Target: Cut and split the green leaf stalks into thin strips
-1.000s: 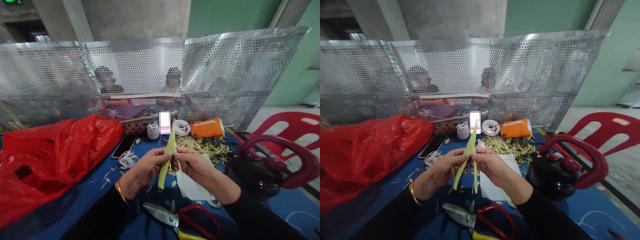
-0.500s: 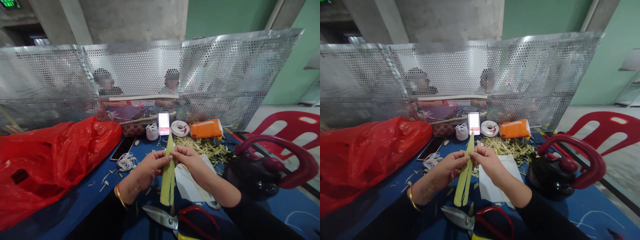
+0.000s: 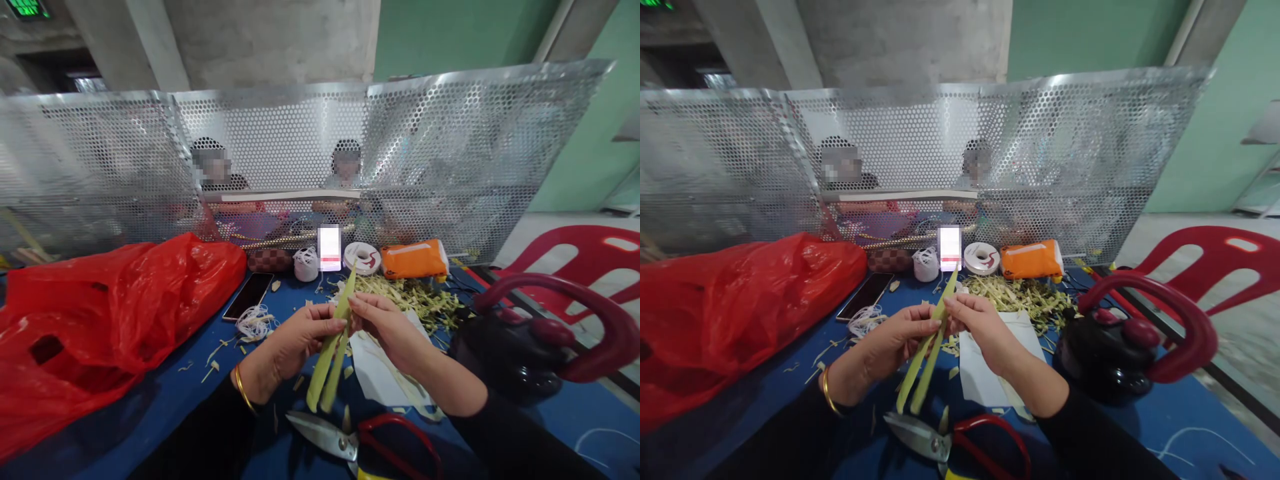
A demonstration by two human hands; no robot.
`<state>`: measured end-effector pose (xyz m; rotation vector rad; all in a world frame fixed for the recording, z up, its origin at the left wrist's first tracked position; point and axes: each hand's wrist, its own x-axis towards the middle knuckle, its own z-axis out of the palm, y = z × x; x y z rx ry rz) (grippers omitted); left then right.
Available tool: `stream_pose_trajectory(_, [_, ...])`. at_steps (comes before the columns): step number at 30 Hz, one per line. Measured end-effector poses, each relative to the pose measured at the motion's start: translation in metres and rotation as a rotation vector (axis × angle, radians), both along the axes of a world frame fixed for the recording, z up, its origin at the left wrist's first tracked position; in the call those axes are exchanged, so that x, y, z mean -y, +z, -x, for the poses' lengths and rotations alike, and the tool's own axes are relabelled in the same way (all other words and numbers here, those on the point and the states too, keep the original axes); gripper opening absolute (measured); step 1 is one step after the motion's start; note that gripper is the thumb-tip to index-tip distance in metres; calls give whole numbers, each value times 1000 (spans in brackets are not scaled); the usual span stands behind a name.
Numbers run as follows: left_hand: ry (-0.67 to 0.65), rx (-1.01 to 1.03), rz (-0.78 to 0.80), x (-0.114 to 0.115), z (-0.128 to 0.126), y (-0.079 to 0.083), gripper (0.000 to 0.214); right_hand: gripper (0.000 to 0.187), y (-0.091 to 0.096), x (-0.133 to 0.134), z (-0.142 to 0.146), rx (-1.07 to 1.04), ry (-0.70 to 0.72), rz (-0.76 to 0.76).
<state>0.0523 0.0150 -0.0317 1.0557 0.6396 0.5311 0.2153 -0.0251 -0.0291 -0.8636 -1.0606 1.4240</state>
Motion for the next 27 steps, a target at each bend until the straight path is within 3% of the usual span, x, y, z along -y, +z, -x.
stream_pose_trajectory(9, [112,-56,-65,7,-6,6,30,34,1,-1,3,190,-70,-92])
stream_pose_trajectory(17, [107,22,29,4,-3,7,26,27,-1,2,0,-57,133,51])
stream_pose_trajectory(27, [111,-36,16,4,-4,4,29,32,2,0,1,94,-59,-62])
